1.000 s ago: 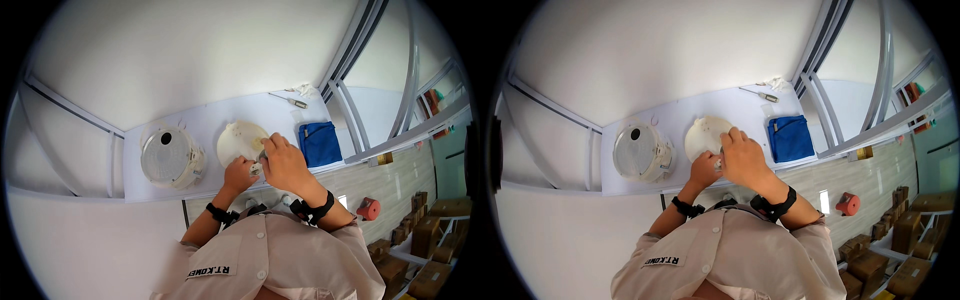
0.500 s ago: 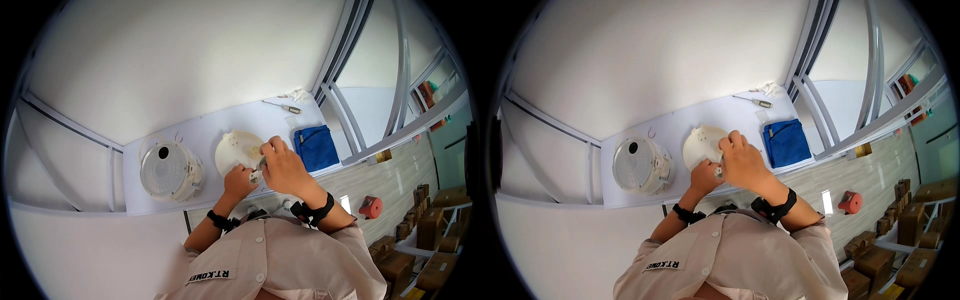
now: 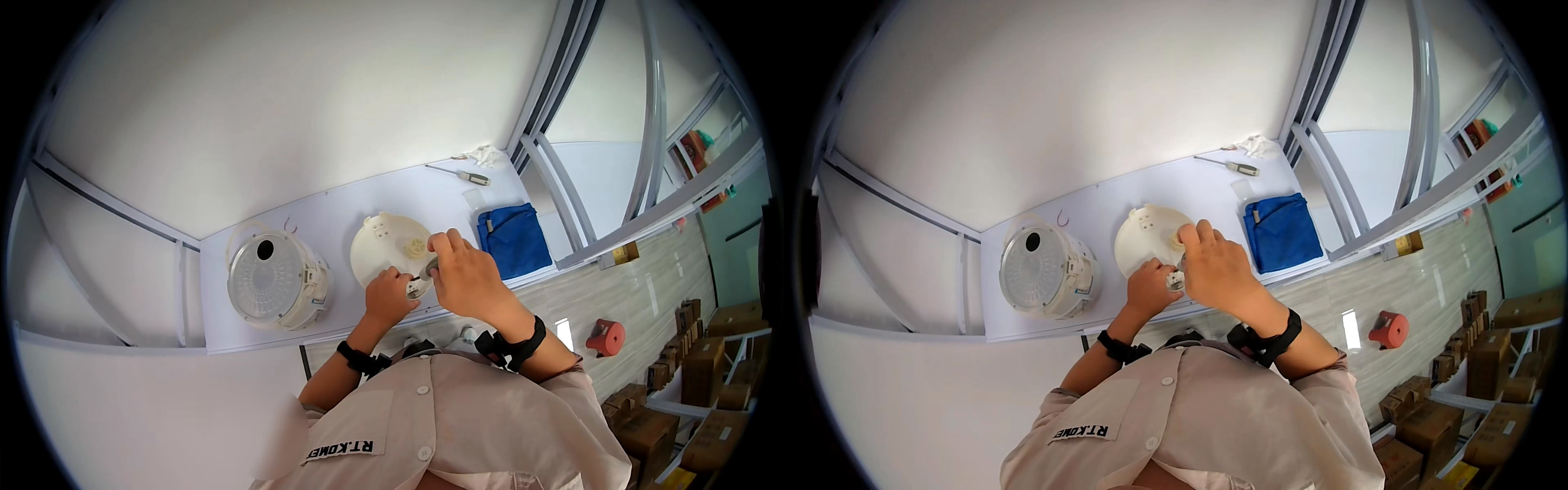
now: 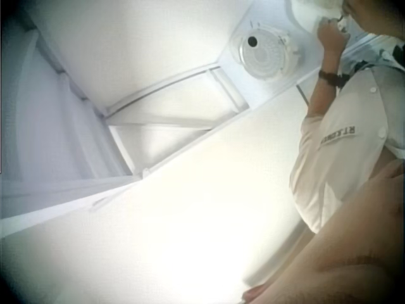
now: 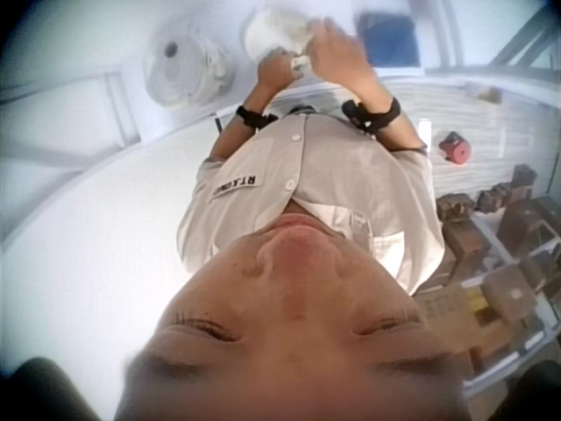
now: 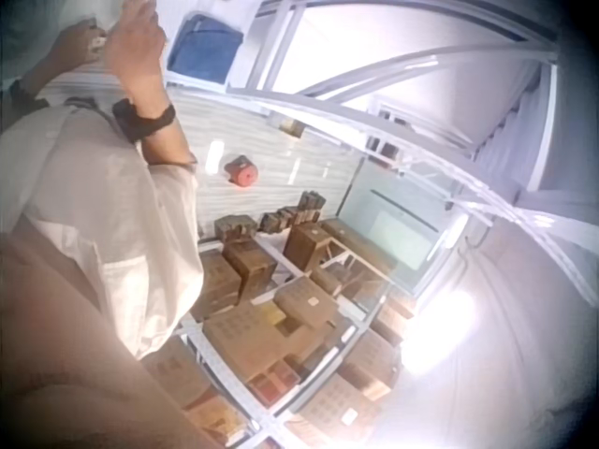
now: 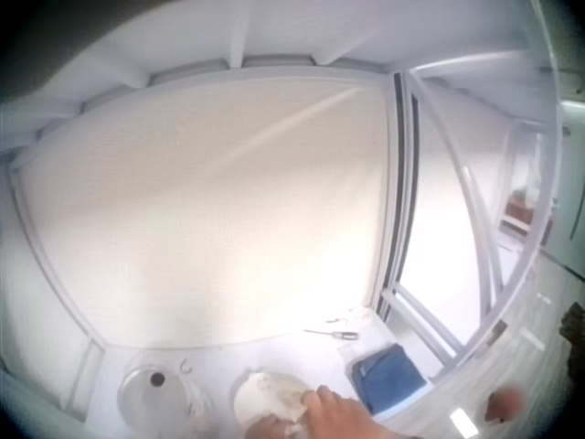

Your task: The person assembles a white plastic appliance by inserting and tightening screws with a screwdriver, then wipes the surface with a blue cloth. The person handles the appliance parts and tools on a white table.

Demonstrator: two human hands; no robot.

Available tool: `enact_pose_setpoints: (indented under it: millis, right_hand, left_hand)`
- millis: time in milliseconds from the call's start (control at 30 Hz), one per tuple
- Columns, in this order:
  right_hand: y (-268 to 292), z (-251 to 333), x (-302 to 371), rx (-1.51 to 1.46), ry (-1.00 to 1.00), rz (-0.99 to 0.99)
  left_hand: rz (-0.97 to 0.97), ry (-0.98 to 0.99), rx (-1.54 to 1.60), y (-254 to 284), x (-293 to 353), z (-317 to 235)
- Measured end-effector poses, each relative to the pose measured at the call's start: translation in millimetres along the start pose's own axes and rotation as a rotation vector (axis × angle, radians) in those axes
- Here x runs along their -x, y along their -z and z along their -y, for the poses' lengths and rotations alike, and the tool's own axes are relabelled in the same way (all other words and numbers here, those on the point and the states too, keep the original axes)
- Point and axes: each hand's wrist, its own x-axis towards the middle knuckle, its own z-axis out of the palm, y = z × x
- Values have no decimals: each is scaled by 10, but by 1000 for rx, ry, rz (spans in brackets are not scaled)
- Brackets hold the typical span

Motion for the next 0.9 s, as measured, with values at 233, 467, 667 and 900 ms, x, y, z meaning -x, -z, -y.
enact_pose_setpoints:
  millis: [233, 467, 667, 900]
  right_hand:
    - [-47, 30, -54, 216, -298, 286]
    - [-19, -52, -39, -94, 95, -9]
    - [112, 199, -207, 175, -425, 527]
    - [-9, 21, -69, -110, 30, 1]
  left_hand:
    - [8, -19, -36, 2, -11, -14]
    - [-16, -16, -19, -26, 8, 6]
    - [8, 17, 13, 18, -3, 17]
    - [11, 53, 71, 34, -1, 36]
